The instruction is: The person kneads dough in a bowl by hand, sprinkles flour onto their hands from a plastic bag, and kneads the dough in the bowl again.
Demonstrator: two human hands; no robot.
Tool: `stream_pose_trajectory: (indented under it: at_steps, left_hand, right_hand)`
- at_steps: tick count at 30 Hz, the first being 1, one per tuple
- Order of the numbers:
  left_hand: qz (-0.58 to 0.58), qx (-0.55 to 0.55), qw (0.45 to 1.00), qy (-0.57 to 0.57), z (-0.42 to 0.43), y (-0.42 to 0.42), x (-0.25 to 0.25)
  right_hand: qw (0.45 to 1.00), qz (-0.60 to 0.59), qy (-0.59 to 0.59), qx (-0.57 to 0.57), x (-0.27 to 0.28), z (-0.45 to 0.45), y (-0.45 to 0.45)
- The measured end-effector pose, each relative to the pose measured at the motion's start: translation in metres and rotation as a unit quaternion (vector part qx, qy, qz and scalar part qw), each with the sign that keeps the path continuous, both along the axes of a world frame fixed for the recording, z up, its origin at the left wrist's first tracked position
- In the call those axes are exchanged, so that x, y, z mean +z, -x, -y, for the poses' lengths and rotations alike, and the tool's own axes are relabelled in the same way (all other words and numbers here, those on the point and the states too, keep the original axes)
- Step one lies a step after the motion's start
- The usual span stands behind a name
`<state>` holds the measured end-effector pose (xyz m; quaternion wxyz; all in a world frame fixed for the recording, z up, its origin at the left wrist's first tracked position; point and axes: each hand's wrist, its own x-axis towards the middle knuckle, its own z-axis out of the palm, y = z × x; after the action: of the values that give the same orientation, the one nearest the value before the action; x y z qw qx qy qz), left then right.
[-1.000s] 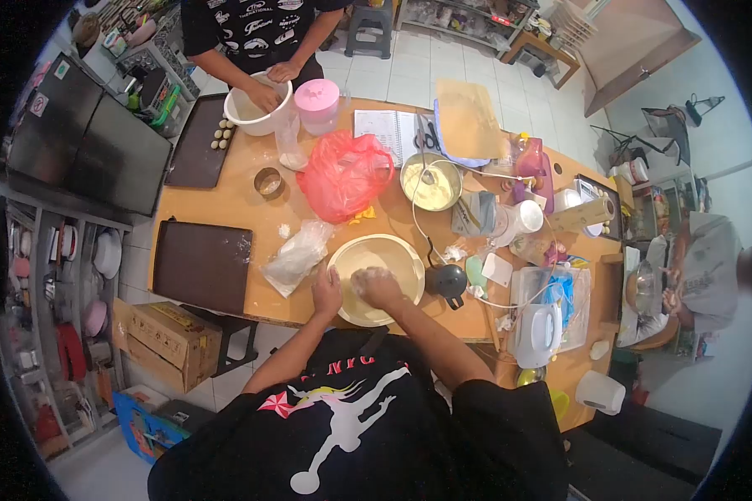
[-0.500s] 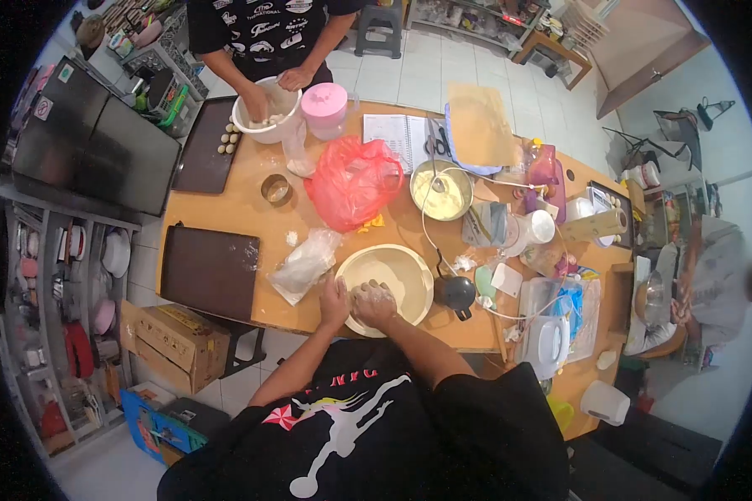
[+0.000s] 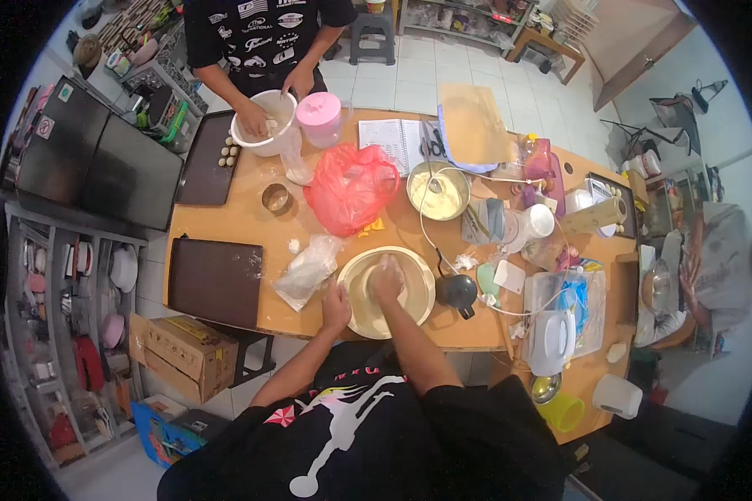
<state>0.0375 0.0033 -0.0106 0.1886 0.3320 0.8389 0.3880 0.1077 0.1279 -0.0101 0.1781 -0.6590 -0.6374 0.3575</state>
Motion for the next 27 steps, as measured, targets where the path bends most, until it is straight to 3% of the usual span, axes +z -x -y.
stream_pose_trajectory:
  at_steps: [1, 2, 5, 6, 9, 10, 13, 16, 19, 23, 27]
  left_hand:
    - [0.012, -0.009, 1.000, 0.008, 0.000, 0.001, 0.003]
    - [0.001, 0.002, 1.000, -0.004, 0.001, 0.000, 0.004]
    - [-0.001, 0.023, 0.999, -0.029, -0.004, -0.003, 0.006]
    - [0.014, 0.020, 0.999, -0.023, -0.005, -0.002, 0.011]
    - [0.020, 0.028, 0.999, -0.018, -0.002, -0.004, 0.012]
    - [0.014, 0.034, 0.999, -0.022, -0.005, -0.005, 0.011]
    - [0.034, 0.050, 0.998, -0.023, -0.005, -0.005, 0.008]
    - [0.008, 0.026, 0.999, -0.023, -0.004, -0.003, 0.009]
    - [0.032, 0.027, 0.999, -0.003, -0.005, -0.003, 0.007]
    - [0.014, 0.017, 1.000, 0.005, -0.007, -0.003, 0.004]
    - [-0.002, 0.024, 1.000, -0.020, -0.007, -0.004, 0.005]
  right_hand:
    - [0.997, -0.038, 0.008, -0.067, 0.000, -0.003, -0.002]
    - [0.997, -0.066, -0.032, -0.020, 0.001, -0.002, -0.013]
    - [0.953, -0.010, -0.153, 0.262, 0.048, 0.014, -0.052]
    - [0.934, 0.051, -0.112, 0.334, 0.060, 0.019, -0.062]
    - [0.919, 0.039, -0.059, 0.389, 0.084, 0.034, -0.089]
    - [0.934, 0.020, -0.076, 0.348, 0.072, 0.037, -0.098]
    - [0.980, 0.046, 0.017, 0.191, 0.065, 0.037, -0.106]
    - [0.974, 0.024, -0.050, 0.220, 0.086, 0.030, -0.099]
    - [0.924, 0.160, -0.175, 0.299, 0.097, 0.038, -0.087]
    - [0.907, 0.057, 0.012, 0.417, 0.084, 0.026, -0.080]
    - [0.905, 0.055, 0.061, 0.418, 0.075, 0.036, -0.066]
